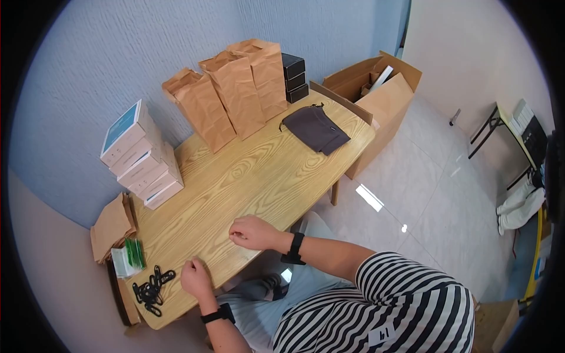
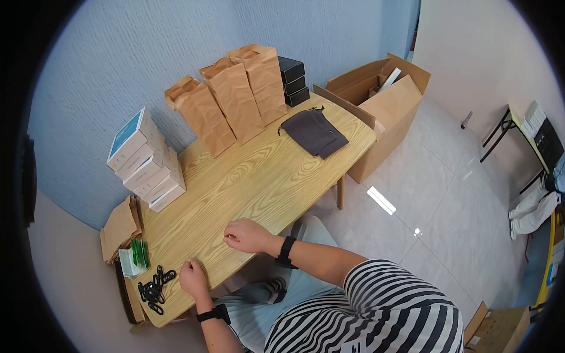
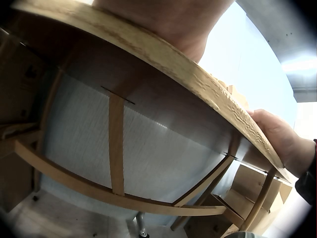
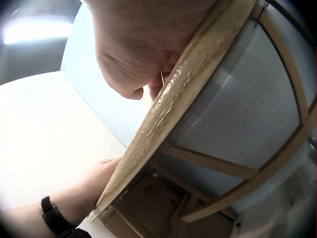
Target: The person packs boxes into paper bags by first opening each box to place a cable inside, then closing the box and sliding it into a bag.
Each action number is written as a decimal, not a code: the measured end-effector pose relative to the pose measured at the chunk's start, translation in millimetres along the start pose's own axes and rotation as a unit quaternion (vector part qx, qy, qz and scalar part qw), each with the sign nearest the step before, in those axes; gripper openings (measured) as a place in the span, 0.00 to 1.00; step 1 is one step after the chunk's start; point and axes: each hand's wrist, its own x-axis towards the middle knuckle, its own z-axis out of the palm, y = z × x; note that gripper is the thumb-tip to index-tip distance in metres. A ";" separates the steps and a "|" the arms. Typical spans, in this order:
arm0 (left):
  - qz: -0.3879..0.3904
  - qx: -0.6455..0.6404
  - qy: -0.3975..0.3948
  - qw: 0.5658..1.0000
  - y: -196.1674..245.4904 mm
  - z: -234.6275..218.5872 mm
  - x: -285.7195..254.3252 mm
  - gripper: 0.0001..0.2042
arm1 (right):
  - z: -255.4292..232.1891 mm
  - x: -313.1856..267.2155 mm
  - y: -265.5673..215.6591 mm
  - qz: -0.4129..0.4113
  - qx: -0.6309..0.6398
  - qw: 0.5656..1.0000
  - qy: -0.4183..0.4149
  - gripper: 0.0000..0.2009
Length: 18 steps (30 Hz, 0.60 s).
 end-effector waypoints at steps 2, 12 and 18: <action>-0.001 -0.001 -0.001 1.000 0.9 -0.9 -0.2 0.24 | 0.2 0.0 0.2 -0.001 -0.002 1.000 0.001 0.12; 0.003 -0.006 0.004 1.000 -2.7 2.4 0.3 0.24 | 0.4 -0.2 -0.5 -0.005 -0.004 1.000 0.006 0.12; 0.001 -0.002 0.000 1.000 -1.4 0.9 0.4 0.24 | 0.2 0.2 -0.6 0.000 -0.002 1.000 0.001 0.12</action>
